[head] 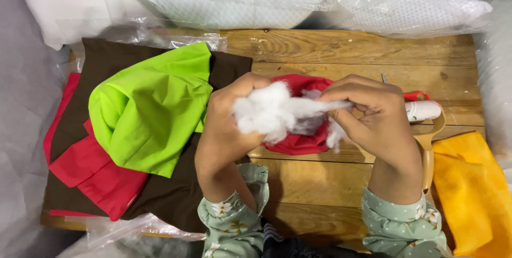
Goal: Stuffing a small red fabric cushion cover with white fiberfill material at a workshop table.
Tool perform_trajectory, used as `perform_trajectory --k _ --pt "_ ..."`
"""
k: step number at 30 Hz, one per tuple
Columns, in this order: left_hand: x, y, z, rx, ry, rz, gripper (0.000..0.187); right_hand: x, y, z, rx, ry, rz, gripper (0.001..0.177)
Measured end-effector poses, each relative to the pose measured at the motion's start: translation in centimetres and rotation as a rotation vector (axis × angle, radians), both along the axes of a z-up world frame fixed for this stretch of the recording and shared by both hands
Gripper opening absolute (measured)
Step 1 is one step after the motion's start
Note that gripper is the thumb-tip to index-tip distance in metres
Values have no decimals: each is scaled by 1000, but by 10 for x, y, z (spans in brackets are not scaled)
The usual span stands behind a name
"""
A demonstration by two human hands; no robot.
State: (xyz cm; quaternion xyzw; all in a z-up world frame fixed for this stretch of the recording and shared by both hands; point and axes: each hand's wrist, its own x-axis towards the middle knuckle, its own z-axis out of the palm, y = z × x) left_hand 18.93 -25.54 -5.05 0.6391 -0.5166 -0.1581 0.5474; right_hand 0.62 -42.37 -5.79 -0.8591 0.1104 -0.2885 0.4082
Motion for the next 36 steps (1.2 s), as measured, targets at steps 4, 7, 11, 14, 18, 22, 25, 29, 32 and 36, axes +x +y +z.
perform_trajectory --k 4,7,11,14,18,22,25,29,32,36 --pt "4 16 5 2 -30 90 39 -5 -5 5 -13 -31 -30 23" --pt "9 30 1 -64 12 207 35 -13 -13 3 -77 -23 -116 22" --pt "19 49 -2 -94 84 483 44 -21 -21 -3 -83 30 -251 36" --pt "18 50 6 -68 16 501 42 -3 -17 -12 -139 69 -131 27" --pt "11 33 4 -64 76 472 44 41 -9 -70 -94 160 113 23" --pt "7 24 5 2 -7 403 43 68 4 -128 -170 686 133 4" --pt "6 18 6 34 -37 378 40 59 10 -99 -169 791 116 26" --pt "4 9 5 36 65 290 35 20 -1 -39 -234 446 125 50" --pt "1 2 3 -39 198 148 38 -2 9 20 -260 115 -36 44" --pt "-8 -7 -3 -109 323 -18 42 -10 17 18 283 -100 6 70"
